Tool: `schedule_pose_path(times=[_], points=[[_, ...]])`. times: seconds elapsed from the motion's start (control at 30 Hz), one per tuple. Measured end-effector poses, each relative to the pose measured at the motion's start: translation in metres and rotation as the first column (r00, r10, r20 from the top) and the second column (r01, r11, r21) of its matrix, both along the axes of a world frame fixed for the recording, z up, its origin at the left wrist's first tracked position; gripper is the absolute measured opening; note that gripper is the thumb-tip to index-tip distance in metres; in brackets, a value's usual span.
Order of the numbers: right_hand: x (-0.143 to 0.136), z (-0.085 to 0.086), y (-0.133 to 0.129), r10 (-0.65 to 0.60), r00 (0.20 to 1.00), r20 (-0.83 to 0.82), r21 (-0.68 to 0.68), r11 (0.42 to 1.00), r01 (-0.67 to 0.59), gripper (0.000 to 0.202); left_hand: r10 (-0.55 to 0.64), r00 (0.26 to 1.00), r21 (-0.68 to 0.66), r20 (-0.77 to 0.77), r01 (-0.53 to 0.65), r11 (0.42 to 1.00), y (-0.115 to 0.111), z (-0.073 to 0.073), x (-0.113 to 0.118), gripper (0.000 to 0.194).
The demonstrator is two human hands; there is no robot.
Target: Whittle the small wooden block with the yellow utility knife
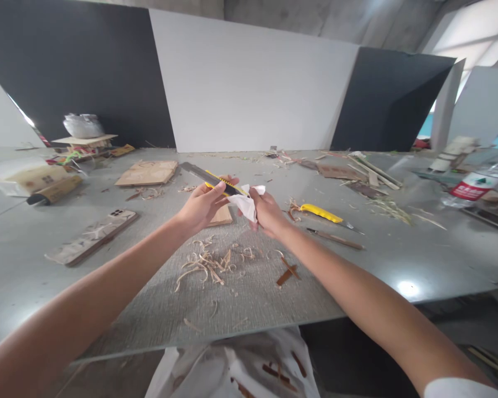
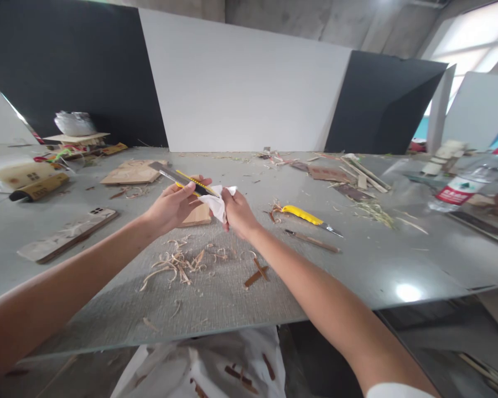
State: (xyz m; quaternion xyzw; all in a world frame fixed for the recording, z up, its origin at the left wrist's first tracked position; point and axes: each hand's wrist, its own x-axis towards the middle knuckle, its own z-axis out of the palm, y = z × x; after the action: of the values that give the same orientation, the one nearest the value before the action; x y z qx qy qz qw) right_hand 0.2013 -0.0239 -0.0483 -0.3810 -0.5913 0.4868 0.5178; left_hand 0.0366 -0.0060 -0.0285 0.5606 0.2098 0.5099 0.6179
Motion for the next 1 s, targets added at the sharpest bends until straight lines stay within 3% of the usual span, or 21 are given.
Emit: schedule_pose_path(times=[0.1, 0.17, 0.27, 0.47, 0.57, 0.63, 0.7, 0.8, 0.87, 0.93, 1.0], points=[[0.004, -0.005, 0.006, -0.194, 0.978, 0.078, 0.115, 0.976, 0.184, 0.041, -0.028, 0.999, -0.032, 0.024, 0.029, 0.999, -0.001, -0.002, 0.0, 0.023], [0.004, -0.006, 0.008, -0.225, 0.972, 0.075, 0.149, 0.966, 0.212, 0.039, -0.077, 0.997, -0.072, 0.03, 0.079, 0.994, -0.003, -0.001, -0.001, 0.025], [0.004, -0.005, 0.009, -0.216, 0.976, 0.006, 0.09, 0.973, 0.214, 0.034, -0.119, 0.993, -0.104, 0.008, 0.12, 0.987, -0.006, 0.002, -0.001, 0.028], [0.003, 0.0, 0.008, -0.078, 0.99, -0.114, -0.148, 0.987, 0.061, 0.028, 0.063, 0.997, -0.01, 0.032, -0.063, 0.998, -0.001, 0.008, -0.004, 0.026], [0.005, 0.001, 0.008, 0.04, 0.975, -0.216, -0.192, 0.978, -0.083, 0.03, 0.054, 0.997, -0.024, 0.048, -0.053, 0.998, 0.0, 0.008, -0.007, 0.025], [0.007, 0.002, 0.009, 0.086, 0.962, -0.259, -0.172, 0.976, -0.133, 0.024, 0.005, 0.998, -0.057, 0.06, -0.002, 0.998, -0.001, 0.007, -0.008, 0.024], [0.009, 0.002, 0.01, 0.042, 0.969, -0.244, -0.124, 0.989, -0.075, 0.014, -0.043, 0.996, -0.098, 0.081, 0.051, 0.994, -0.002, 0.006, -0.008, 0.024], [0.012, 0.002, 0.007, -0.073, 0.996, -0.042, 0.075, 0.994, 0.076, 0.008, -0.101, 0.984, -0.147, 0.144, 0.122, 0.982, -0.004, 0.006, -0.006, 0.022], [0.013, 0.002, 0.005, -0.122, 0.988, 0.095, 0.202, 0.974, 0.1, 0.014, -0.139, 0.972, -0.158, 0.188, 0.169, 0.973, -0.005, 0.005, -0.006, 0.02], [0.013, 0.002, 0.005, -0.114, 0.987, 0.116, 0.232, 0.969, 0.085, 0.017, -0.171, 0.966, -0.164, 0.193, 0.204, 0.965, -0.005, 0.005, -0.006, 0.019], [0.014, 0.002, 0.007, -0.036, 0.999, 0.028, 0.181, 0.983, 0.031, 0.015, -0.202, 0.969, -0.165, 0.144, 0.225, 0.96, -0.005, 0.004, -0.007, 0.02]])
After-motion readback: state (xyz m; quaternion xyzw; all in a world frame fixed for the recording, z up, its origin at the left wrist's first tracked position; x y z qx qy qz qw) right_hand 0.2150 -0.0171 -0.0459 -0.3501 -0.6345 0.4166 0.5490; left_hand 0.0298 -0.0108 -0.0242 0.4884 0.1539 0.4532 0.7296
